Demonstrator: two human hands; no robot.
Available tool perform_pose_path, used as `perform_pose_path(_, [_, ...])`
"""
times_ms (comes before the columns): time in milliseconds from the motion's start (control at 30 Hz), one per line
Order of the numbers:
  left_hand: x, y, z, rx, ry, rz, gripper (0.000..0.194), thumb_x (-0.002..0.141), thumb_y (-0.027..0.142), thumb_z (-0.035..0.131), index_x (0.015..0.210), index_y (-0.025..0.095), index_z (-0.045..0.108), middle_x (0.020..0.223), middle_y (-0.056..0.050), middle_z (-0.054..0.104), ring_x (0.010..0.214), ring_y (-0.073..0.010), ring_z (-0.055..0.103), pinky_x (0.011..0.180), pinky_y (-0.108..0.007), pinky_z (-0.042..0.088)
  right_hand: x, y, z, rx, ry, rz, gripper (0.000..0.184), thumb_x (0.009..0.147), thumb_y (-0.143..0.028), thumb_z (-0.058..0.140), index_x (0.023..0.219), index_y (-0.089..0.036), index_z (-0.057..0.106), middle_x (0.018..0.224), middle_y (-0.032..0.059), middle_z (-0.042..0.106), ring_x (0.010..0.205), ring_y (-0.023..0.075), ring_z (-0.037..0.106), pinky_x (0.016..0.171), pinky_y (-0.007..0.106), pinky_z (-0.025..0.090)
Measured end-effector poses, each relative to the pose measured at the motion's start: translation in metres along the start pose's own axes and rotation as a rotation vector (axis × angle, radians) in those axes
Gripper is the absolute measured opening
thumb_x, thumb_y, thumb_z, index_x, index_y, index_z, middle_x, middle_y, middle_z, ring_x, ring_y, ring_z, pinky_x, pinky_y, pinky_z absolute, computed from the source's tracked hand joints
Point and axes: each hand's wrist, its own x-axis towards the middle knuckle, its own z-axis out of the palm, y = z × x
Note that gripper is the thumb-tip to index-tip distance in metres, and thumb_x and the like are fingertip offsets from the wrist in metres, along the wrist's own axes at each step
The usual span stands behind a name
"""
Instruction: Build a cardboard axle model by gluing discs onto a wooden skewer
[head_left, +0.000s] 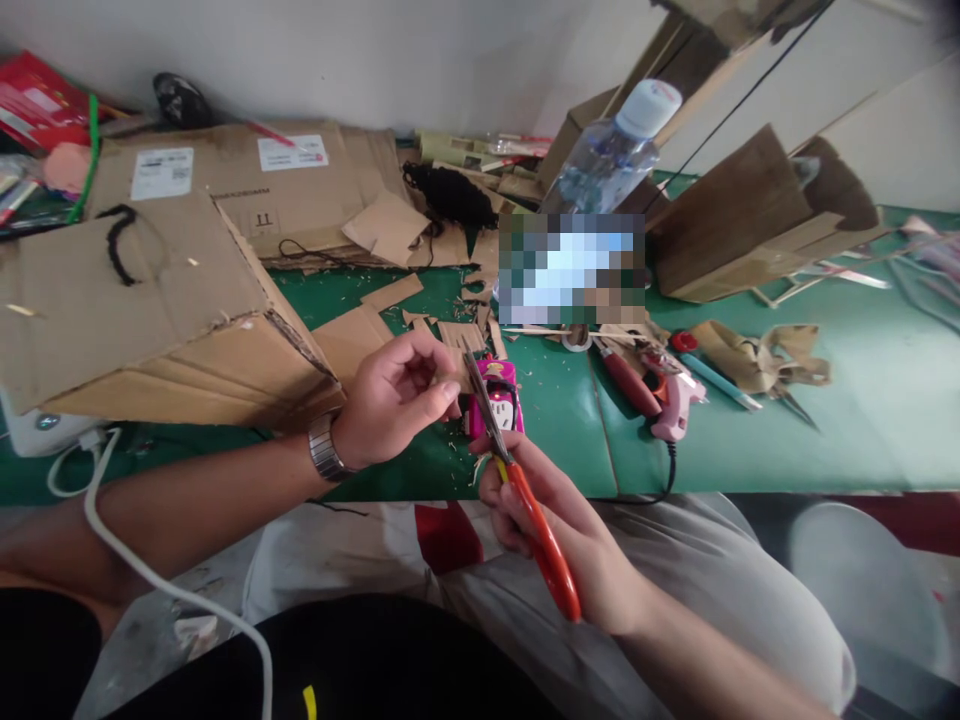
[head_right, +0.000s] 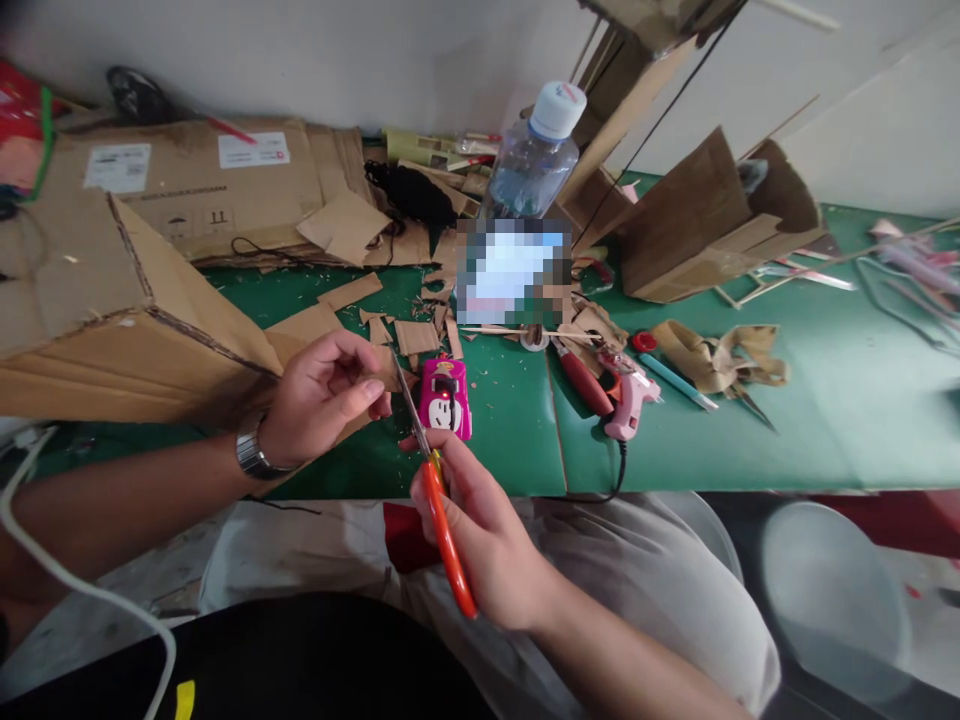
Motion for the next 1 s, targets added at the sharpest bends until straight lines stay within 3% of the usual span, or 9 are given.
perform_pose_path(300, [0.0003,-0.0016,0.0002,0.021,0.007,0.048,0.017,0.097,0.022,0.082,0.097,0.021,0.066,0.078,0.002,0.069,0.066,-0.0118,0.075,0.06,-0.02,0.061,-0.0004,0.0039,-0.0001,-0.001,0.005,-0.007,0.035,0.109,-0.052,0.074,0.126,-0.027,0.057,0.084,-0.0058,0.049,0.067,0.011,0.032,0.059,0.028,0.026])
perform_pose_path(667, [0.0008,-0.0031,-0.0016,0.02,-0.002,0.034,0.019,0.099,0.029,0.083,0.098,0.021,0.066,0.083,0.002,0.071,0.067,-0.0123,0.075,0.063,-0.023,0.065,0.0044,-0.0013,0.0057,-0.225,0.107,-0.032,0.05,0.102,-0.068,0.076,0.122,-0.024,0.061,0.084,-0.0058,0.048,0.064,0.0103,0.032,0.052,0.026,0.027])
perform_pose_path(1000, [0.0016,-0.0035,-0.0002,0.018,0.022,0.061,0.02,0.097,0.029,0.086,0.097,0.022,0.067,0.082,0.003,0.069,0.067,-0.0113,0.074,0.062,-0.022,0.065,0.0053,-0.0013,0.0053,-0.254,0.154,-0.014,0.044,0.101,-0.059,0.079,0.123,-0.024,0.063,0.082,-0.0058,0.053,0.061,0.0108,0.039,0.052,0.027,0.032])
